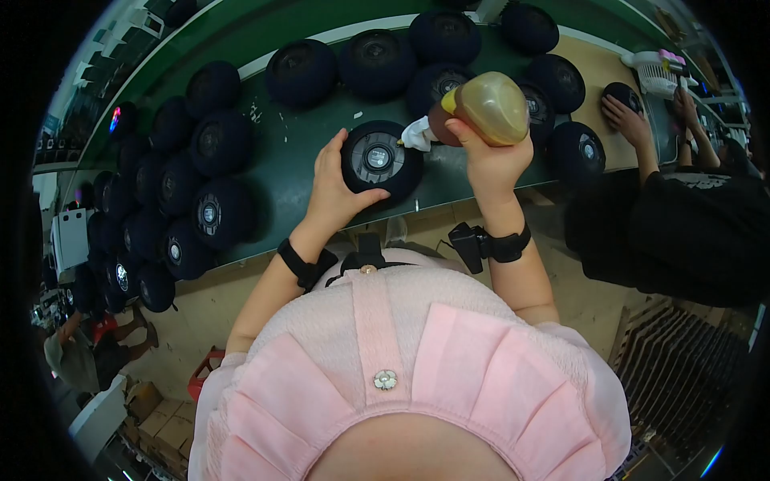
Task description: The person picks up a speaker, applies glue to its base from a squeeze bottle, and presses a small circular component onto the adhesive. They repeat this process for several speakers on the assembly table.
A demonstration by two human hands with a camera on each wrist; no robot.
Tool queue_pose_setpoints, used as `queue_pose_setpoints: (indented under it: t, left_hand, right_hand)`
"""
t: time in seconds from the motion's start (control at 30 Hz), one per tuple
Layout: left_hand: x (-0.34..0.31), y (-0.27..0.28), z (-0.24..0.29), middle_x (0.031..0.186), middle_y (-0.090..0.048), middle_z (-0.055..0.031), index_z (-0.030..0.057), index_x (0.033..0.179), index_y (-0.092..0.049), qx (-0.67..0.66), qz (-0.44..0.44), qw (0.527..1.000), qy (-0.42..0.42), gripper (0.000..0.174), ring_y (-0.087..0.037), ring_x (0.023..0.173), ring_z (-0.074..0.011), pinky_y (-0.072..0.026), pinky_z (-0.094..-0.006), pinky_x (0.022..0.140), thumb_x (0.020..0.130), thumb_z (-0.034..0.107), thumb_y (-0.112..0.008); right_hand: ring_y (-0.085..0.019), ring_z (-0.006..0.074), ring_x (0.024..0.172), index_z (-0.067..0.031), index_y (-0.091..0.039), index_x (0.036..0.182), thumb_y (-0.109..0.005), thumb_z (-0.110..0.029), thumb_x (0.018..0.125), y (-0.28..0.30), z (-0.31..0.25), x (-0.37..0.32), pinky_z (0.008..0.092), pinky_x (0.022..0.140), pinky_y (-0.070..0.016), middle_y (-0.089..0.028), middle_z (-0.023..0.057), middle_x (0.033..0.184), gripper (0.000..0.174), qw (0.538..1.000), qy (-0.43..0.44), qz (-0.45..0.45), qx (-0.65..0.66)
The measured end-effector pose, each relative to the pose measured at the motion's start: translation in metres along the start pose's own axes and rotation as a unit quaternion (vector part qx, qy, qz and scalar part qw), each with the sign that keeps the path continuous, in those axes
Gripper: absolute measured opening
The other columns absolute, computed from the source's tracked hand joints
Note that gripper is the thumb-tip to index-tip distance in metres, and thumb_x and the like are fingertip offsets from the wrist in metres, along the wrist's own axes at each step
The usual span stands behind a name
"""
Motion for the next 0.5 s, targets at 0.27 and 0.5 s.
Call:
queue_pose_setpoints:
  t: [0.27,0.5]
  left_hand:
    - [0.0,-0.001,-0.004,0.13,-0.036,-0.0187,0.0046,0.134,-0.024,-0.008,-0.016,1.0,0.021,0.105,-0.029,0.126,-0.035,-0.0253,-0.043,0.103,0.051,0.031,-0.083]
    - [-0.001,-0.002,-0.006,0.131,-0.035,-0.0187,0.0053,0.135,-0.024,-0.016,-0.014,1.0,0.02,0.106,-0.03,0.124,-0.0349,-0.0254,-0.0431,0.102,0.051,0.031,-0.083]
  right_hand:
    - [-0.06,0.015,0.088,0.0018,-0.053,0.104,-0.084,-0.012,0.058,-0.003,-0.013,-0.011,0.0278,0.08,-0.0474,-0.061,0.0074,0.097,0.057,0.998,0.059,-0.011,-0.029]
    - [-0.059,0.0151,0.087,0.0015,-0.054,0.103,-0.082,-0.008,0.06,0.004,-0.008,-0.013,0.0274,0.079,-0.0471,-0.061,0.0071,0.097,0.053,0.999,0.045,0.011,-0.022]
Point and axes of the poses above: each hand's wrist, its own x-axis towards the middle knuckle, its own y-axis out of the back of the hand, z = x × y, the point moved 3 cm from there along x, towards the middle knuckle
